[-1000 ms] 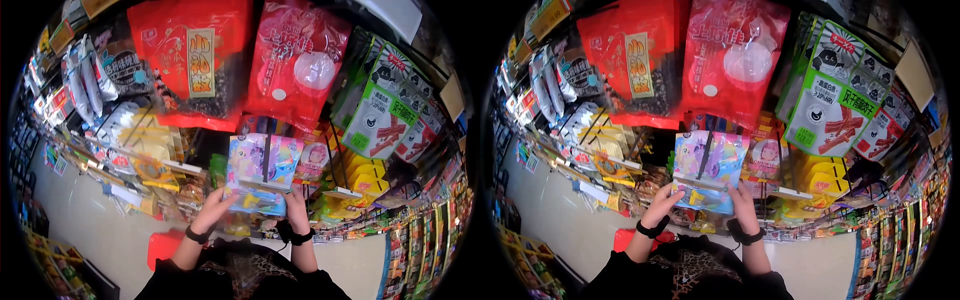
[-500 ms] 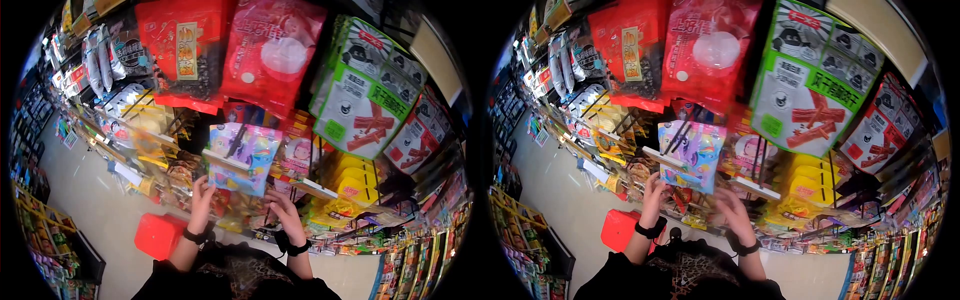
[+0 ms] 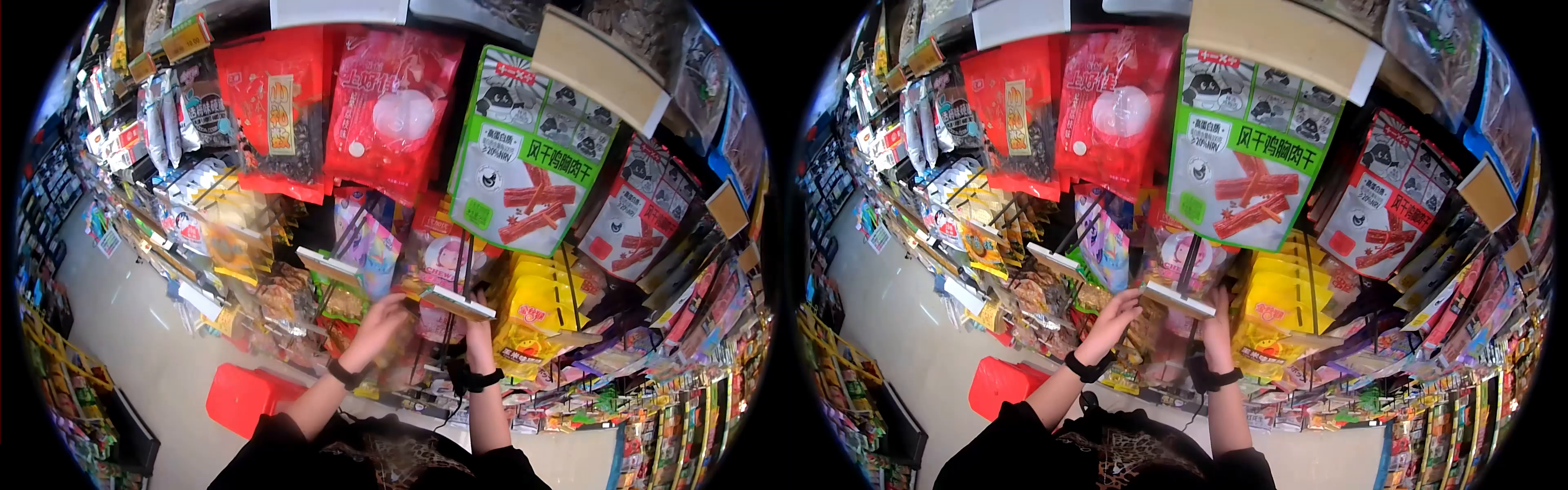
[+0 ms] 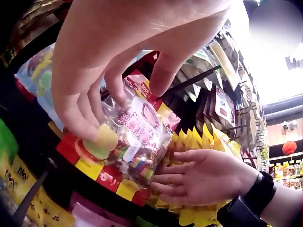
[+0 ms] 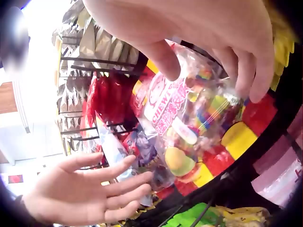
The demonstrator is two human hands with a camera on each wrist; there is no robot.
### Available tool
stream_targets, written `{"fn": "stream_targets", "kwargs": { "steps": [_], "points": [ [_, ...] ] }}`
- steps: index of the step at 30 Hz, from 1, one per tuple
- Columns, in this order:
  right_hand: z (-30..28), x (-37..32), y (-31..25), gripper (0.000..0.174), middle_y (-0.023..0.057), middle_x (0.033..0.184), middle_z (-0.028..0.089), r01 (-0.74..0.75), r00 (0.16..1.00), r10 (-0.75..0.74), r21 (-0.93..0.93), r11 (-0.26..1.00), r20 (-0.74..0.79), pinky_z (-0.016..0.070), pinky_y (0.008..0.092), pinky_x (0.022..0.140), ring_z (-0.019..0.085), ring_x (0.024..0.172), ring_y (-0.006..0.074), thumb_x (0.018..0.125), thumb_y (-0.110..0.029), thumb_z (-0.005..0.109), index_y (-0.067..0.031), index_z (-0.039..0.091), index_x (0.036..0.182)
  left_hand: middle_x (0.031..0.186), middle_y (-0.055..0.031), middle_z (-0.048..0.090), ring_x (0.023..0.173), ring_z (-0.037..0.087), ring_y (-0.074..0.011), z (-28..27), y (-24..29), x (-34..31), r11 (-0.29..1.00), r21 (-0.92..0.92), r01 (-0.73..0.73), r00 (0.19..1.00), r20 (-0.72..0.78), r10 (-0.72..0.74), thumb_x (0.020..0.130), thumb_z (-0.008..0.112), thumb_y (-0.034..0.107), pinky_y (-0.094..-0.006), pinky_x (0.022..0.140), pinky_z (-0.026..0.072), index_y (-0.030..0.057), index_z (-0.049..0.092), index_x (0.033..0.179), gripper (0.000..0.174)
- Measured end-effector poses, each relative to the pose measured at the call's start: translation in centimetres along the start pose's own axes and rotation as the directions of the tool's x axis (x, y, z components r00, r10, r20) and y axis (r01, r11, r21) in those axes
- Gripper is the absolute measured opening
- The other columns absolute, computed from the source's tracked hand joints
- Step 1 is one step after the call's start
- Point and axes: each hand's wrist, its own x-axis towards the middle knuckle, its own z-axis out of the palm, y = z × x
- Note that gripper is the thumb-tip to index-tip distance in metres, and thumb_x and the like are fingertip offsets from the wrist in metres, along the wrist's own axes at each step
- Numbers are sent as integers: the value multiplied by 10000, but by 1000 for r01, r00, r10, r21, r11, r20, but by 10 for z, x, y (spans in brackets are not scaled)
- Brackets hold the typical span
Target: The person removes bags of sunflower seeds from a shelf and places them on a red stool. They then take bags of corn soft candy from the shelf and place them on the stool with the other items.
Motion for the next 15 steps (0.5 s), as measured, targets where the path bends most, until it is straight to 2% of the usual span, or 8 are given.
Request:
{"fn": "stream_targets", "kwargs": {
  "steps": [1, 2, 4, 7, 9, 10, 14, 15],
  "points": [
    [-4, 4, 9, 577, 176, 1338, 376, -27, 999, 27, -19, 999, -24, 304, 309, 1006, 376, 1229, 235, 879, -94, 435, 10, 182, 1387, 1200, -99, 502, 1149, 444, -209, 3, 3, 6, 999, 38, -9, 1000, 2, 9, 859, 542, 105, -308, 948, 353, 13, 427, 1249, 416],
    [-9, 7, 15, 532, 118, 1247, 456, -29, 999, 30, -35, 999, 21, 353, 285, 938, 434, 1136, 183, 873, -137, 501, 10, 289, 1338, 1203, -120, 490, 1060, 489, -173, 3, -1, 11, 993, 121, -19, 1000, -19, 21, 844, 554, 96, -281, 910, 391, 13, 402, 1277, 467],
    [-1, -1, 5, 385, 43, 1095, 572, -19, 998, 22, -46, 999, 61, 395, 257, 866, 509, 1010, 126, 862, -179, 573, 13, 502, 1188, 1252, -129, 458, 1152, 427, -208, 7, 10, 14, 999, 19, 31, 999, 33, -32, 853, 559, 120, -308, 942, 353, 23, 360, 1300, 499],
    [14, -17, -15, 372, 52, 1101, 571, -126, 971, 131, -41, 991, 202, 380, 260, 886, 523, 988, 128, 861, -193, 578, 13, 522, 1165, 1305, -159, 408, 1214, 378, -224, 7, 15, 15, 998, 15, 66, 992, 108, -67, 860, 564, 147, -321, 962, 327, 29, 319, 1325, 539],
    [18, -16, -5, 368, 56, 1093, 577, -142, 971, 144, -29, 990, 191, 367, 264, 901, 521, 996, 138, 862, -198, 575, 11, 525, 1160, 1324, -171, 387, 1225, 368, -226, 3, 2, 17, 1000, 13, 18, 982, 188, -20, 864, 558, 150, -323, 972, 322, 27, 315, 1328, 538],
    [20, -14, -1, 366, 54, 1083, 580, -147, 969, 150, -29, 989, 195, 368, 265, 899, 519, 999, 139, 863, -200, 574, 9, 523, 1159, 1339, -177, 374, 1252, 347, -238, 5, 4, 13, 993, -15, 115, 972, 207, -109, 871, 549, 150, -332, 1003, 301, 15, 308, 1325, 531],
    [27, -18, 1, 356, 37, 1064, 575, -188, 950, 212, -122, 975, 228, 376, 268, 884, 515, 990, 138, 876, -200, 554, 2, 506, 1164, 1353, -166, 366, 1287, 309, -250, 12, 2, 4, 996, -45, 74, 967, 249, -60, 878, 537, 129, -339, 1046, 264, 9, 298, 1326, 522],
    [29, -21, 5, 355, 49, 1051, 574, -129, 971, 147, -108, 986, 190, 392, 269, 847, 518, 961, 140, 880, -215, 544, 3, 504, 1157, 1361, -163, 355, 1289, 307, -248, 11, 4, 2, 995, -64, 71, 962, 269, -51, 876, 536, 123, -340, 1047, 263, 11, 296, 1329, 525]
  ]
}}
